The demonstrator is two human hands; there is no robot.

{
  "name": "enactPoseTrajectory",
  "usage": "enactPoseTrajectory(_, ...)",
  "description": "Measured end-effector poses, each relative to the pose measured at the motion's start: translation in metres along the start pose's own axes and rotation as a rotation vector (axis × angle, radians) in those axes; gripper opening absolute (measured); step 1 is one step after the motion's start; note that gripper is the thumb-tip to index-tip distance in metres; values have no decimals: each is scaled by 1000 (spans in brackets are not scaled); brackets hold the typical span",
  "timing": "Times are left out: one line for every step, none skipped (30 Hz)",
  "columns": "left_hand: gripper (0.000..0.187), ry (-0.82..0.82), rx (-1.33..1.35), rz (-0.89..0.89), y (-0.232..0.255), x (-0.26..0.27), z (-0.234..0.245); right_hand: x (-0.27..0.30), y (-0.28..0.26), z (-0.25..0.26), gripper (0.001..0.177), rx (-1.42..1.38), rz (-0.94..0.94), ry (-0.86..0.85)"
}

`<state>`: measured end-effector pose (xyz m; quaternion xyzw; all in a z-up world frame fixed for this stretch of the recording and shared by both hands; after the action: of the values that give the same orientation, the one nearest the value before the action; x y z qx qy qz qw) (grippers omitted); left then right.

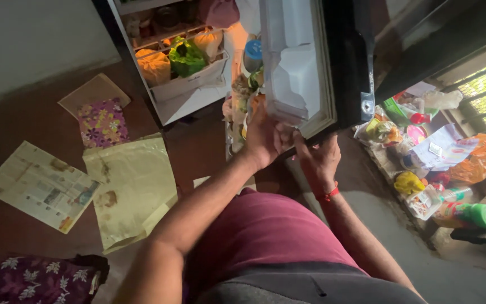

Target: Emptying and organizing items from a refrigerator onto a windowsill.

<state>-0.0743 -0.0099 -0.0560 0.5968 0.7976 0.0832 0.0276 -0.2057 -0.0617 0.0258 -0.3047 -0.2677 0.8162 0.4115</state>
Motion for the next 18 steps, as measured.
enactPoseTrajectory(78, 0, 3, -3, 2, 4, -6, 0, 6, -3, 46, 2, 3, -3)
enactPoseTrajectory(77, -40, 14, -15, 4, 7, -14, 0, 10, -4, 45, 9, 78, 26)
enactPoseTrajectory(76, -80, 25, -25, 5, 11, -21, 1, 14, -5, 43, 15, 152, 55)
enactPoseTrajectory(76, -80, 28, -27, 3, 6, -15, 2, 0, -1, 43, 17, 153, 52)
enactPoseTrajectory(76, -5, 22, 17, 0, 1, -6, 3, -11, 1, 43, -67, 30, 1)
enactPoseTrajectory(76, 70, 16, 61, -3, -4, 2, 4, -22, 3, 42, -150, -93, -52)
enactPoseTrajectory(76, 71, 17, 62, -7, -9, 14, 4, -21, 2, 42, -149, -95, -51)
enactPoseTrajectory(75, 25, 8, 29, -10, -14, 25, 5, -20, 2, 43, -127, -81, -35)
enactPoseTrajectory(74, -21, -1, -4, -13, -21, 35, 4, -19, 2, 43, -106, -68, -17)
enactPoseTrajectory(74, -22, -1, -2, -15, -19, 35, 3, -19, 2, 43, -105, -68, -15)
enactPoseTrajectory(75, 13, -108, -33, -16, -18, 34, 3, -19, 2, 43, -112, -78, -22)
enactPoseTrajectory(76, 47, -215, -65, -17, -15, 34, 3, -18, 3, 42, -119, -88, -28)
enactPoseTrajectory(76, 46, -214, -66, -21, -17, 38, 2, -11, 2, 42, -118, -86, -29)
enactPoseTrajectory(73, 22, -252, -112, -23, -19, 41, 2, -5, 2, 44, -102, -16, -7)
enactPoseTrajectory(70, -2, -293, -159, -24, -22, 43, 0, -1, 1, 45, -89, 56, 13)
enactPoseTrajectory(70, -2, -294, -162, -21, -22, 39, 0, -5, 3, 45, -91, 58, 13)
enactPoseTrajectory(70, 1, -339, -182, -17, -20, 34, 0, -8, 3, 44, -83, -16, -17)
enactPoseTrajectory(70, 4, -384, -203, -14, -19, 29, 1, -10, 4, 43, -75, -90, -47)
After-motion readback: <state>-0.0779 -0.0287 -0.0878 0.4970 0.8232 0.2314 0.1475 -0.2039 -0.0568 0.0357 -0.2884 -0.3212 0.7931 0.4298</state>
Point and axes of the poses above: each hand's wrist, its own x-axis away from the middle knuckle, its own z-axis out of the back of the hand, y = z × x, the point moved 3 cm from there along -x, towards the middle knuckle, and after that the axes turned 4 degrees about x, right-handed, at the moved point
